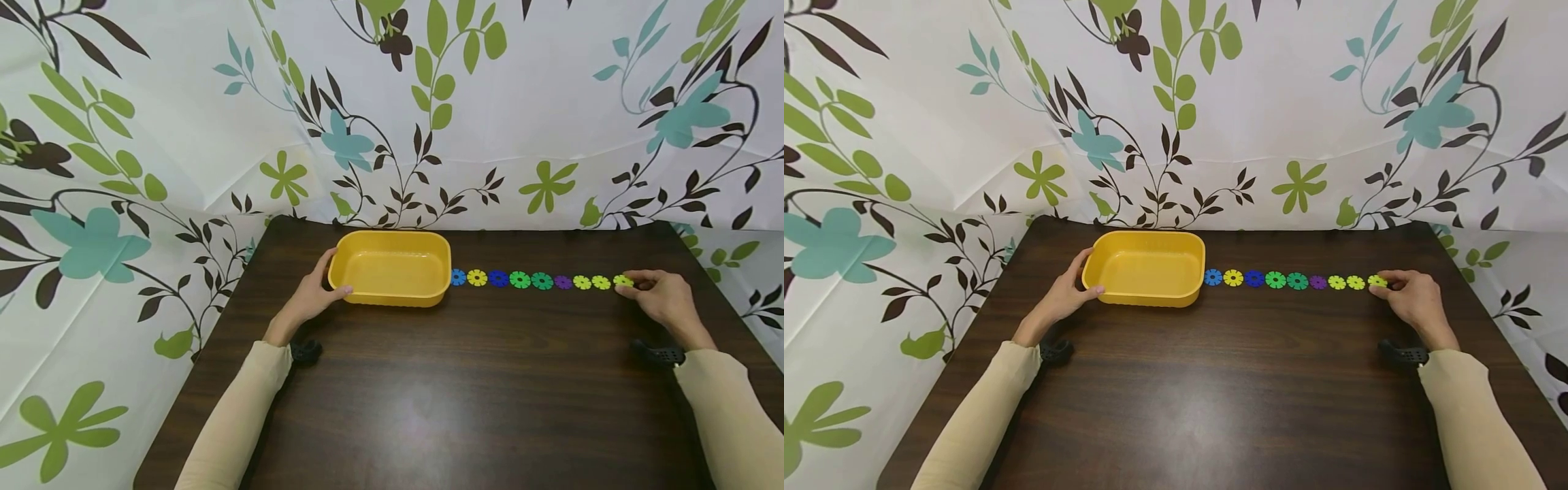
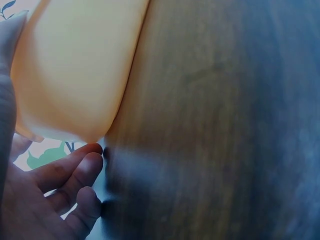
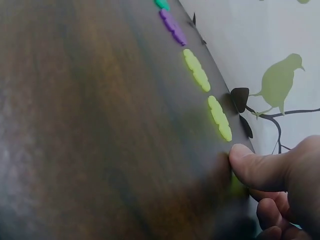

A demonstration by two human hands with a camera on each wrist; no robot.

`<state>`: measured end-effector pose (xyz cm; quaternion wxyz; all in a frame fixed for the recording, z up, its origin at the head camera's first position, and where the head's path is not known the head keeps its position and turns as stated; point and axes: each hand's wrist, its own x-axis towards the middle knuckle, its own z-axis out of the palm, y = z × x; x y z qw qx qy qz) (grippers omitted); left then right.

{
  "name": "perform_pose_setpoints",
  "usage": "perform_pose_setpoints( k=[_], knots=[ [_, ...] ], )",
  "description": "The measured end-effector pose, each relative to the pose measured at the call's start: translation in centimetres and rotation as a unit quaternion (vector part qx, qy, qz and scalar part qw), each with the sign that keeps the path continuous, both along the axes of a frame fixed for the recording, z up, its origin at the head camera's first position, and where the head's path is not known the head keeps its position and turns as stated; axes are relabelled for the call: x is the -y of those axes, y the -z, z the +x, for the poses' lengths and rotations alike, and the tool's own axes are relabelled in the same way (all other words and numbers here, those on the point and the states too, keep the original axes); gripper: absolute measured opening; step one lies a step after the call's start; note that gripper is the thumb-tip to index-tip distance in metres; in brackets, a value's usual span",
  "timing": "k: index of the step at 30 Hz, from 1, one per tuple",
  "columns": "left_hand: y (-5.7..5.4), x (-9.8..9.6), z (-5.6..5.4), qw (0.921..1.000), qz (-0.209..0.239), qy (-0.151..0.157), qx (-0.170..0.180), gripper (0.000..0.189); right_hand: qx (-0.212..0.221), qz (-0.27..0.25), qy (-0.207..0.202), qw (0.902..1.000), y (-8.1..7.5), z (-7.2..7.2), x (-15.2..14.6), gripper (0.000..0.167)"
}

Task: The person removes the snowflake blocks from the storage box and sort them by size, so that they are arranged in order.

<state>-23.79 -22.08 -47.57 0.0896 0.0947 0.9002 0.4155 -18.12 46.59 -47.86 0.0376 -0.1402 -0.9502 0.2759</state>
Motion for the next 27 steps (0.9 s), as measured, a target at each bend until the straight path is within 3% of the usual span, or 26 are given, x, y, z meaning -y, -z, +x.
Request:
perform_pose_setpoints(
  k=[10,12,17,19,27],
  knots=[
    [-0.1,-0.1,0.1,1.0,-0.002,0.002,-0.005,0.111,0.028,-0.033,0.007,0.999,-0.2,-0.3,-0.1,0.056],
    [0.7,0.3,-0.4,0.9999,-0.007,0.002,-0.013,0.111,0.035,-0.045,0.005,0.9984,-0.2,-0.3,-0.1,0.057],
    [0.9,0.4,-0.5,0.9999,-0.001,0.003,-0.011,0.113,0.044,-0.057,-0.003,0.9974,-0.3,-0.3,-0.1,0.06],
    [0.4,0.2,-0.2,1.0,0.002,0.002,-0.007,0.114,0.049,-0.058,-0.006,0.9971,-0.3,-0.3,-0.2,0.06],
    [0.4,0.2,-0.3,1.0,0.0,-0.002,-0.007,0.111,0.051,-0.057,-0.01,0.997,-0.4,-0.4,-0.2,0.056]
  ],
)
